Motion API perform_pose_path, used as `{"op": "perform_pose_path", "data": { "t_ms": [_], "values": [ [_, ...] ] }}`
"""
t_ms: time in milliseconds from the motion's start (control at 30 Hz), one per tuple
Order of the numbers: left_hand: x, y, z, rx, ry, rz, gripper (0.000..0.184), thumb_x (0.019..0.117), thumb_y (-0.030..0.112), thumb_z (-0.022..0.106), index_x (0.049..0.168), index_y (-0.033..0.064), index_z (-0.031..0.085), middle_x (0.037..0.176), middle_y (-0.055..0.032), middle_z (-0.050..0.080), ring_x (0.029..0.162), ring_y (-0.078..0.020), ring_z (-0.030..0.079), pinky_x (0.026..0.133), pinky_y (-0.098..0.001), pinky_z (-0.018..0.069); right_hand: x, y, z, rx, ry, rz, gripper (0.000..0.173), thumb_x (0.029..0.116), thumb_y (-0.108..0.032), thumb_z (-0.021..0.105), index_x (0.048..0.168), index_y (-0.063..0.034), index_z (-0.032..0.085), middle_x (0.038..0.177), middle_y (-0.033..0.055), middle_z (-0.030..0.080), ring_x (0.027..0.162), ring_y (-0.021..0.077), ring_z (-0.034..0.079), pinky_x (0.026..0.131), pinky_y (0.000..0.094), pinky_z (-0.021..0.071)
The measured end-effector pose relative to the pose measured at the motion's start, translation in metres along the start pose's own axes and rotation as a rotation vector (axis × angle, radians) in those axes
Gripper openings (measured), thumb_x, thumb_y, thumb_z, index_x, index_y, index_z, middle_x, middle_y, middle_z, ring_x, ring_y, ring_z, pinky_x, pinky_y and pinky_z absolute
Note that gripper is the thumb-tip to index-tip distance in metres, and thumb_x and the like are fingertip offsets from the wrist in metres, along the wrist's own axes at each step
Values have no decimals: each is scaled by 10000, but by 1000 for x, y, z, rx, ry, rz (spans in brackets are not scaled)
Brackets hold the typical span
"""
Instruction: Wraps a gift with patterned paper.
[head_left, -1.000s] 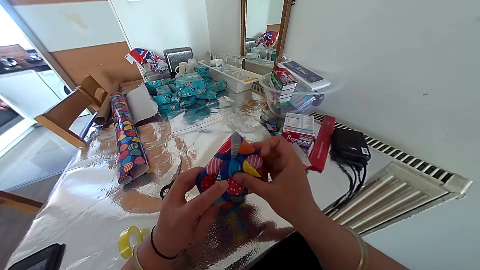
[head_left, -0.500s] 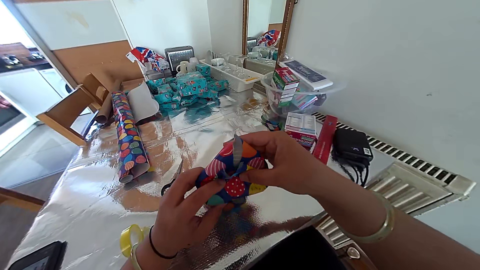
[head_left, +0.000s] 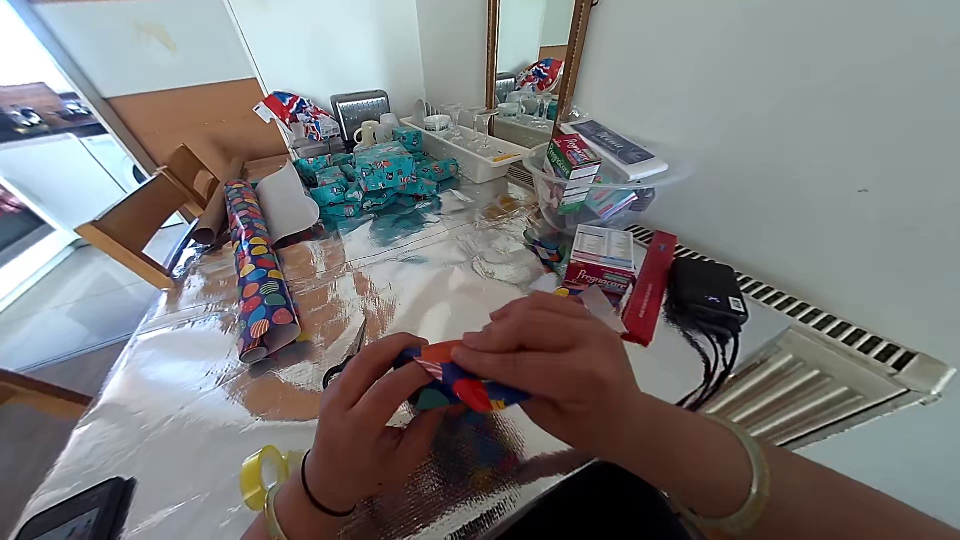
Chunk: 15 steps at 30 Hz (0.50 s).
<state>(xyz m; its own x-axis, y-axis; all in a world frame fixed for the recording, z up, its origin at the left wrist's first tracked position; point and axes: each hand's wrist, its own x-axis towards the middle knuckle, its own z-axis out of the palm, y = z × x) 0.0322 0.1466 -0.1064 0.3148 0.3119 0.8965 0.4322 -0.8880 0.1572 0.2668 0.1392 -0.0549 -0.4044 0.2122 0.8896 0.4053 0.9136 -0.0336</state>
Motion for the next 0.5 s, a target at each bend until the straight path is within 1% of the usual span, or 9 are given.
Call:
{"op": "perform_pose_path", "data": {
  "t_ms": [33, 100, 167, 233, 267, 333, 400, 467, 500],
  "values": [
    [-2, -1, 1, -35, 14, -14, 389, 923, 340, 748, 1232, 231, 538, 1279, 67, 603, 1146, -38, 618, 916, -201, 553, -6, 0, 2, -59, 20, -48, 204, 916, -38, 646, 1009, -135, 800, 979, -4, 745, 993, 124, 666, 951, 276, 526],
    [-5, -2, 5, -113, 47, -38, 491, 911, 302, 765, 1292, 273, 457, 1317, 86, 605, 1143, -63, 642, 911, -236, 576, -17, -2, 8, -145, 59, -101, 205, 958, -17, 617, 1056, -109, 771, 1036, 23, 742, 1029, 142, 675, 1031, 319, 514],
    [-6, -3, 7, -138, 56, -42, 569, 911, 274, 767, 1372, 318, 435, 1334, 91, 601, 1141, -73, 647, 917, -248, 582, -23, -7, 14, -221, 88, -97, 221, 969, 1, 596, 1086, -88, 763, 1076, 44, 744, 1053, 155, 686, 1066, 341, 510],
    [-6, -3, 6, -91, 29, -16, 615, 931, 265, 737, 1452, 342, 419, 1353, 74, 573, 1175, -74, 620, 949, -248, 560, -29, -12, 19, -271, 111, -70, 247, 979, 7, 571, 1110, -81, 761, 1115, 53, 750, 1095, 167, 688, 1087, 352, 498],
    [-4, -3, 5, -56, 20, -8, 584, 938, 271, 723, 1444, 336, 441, 1343, 68, 566, 1184, -65, 605, 958, -237, 547, -32, -14, 21, -283, 115, -56, 263, 992, 0, 547, 1128, -82, 757, 1144, 54, 747, 1132, 169, 678, 1104, 353, 485],
    [-1, -1, 4, -11, 22, -6, 469, 945, 279, 709, 1380, 316, 538, 1305, 55, 577, 1178, -57, 596, 958, -225, 541, -40, -17, 24, -292, 101, -32, 315, 1017, -30, 481, 1193, -83, 737, 1242, 55, 726, 1250, 175, 630, 1152, 352, 440],
    [-1, 0, 2, 11, 23, -5, 391, 958, 277, 697, 1335, 322, 608, 1305, 47, 573, 1186, -59, 591, 974, -231, 540, -48, -16, 28, -291, 83, -35, 361, 1012, -91, 444, 1264, -75, 702, 1343, 61, 686, 1354, 187, 562, 1196, 365, 387],
    [0, -1, 2, 9, 29, 5, 349, 957, 262, 705, 1294, 327, 646, 1323, 40, 574, 1194, -72, 599, 971, -244, 556, -57, -11, 34, -302, 90, -59, 323, 1026, -171, 526, 1299, -86, 676, 1393, 54, 655, 1404, 199, 515, 1211, 380, 377],
    [-1, -1, 1, 5, 33, 18, 333, 956, 253, 713, 1277, 323, 660, 1329, 31, 575, 1194, -83, 603, 967, -251, 562, -60, -6, 36, -304, 107, -87, 288, 1027, -171, 583, 1286, -91, 678, 1386, 50, 658, 1401, 206, 519, 1202, 385, 396]
  ]
}}
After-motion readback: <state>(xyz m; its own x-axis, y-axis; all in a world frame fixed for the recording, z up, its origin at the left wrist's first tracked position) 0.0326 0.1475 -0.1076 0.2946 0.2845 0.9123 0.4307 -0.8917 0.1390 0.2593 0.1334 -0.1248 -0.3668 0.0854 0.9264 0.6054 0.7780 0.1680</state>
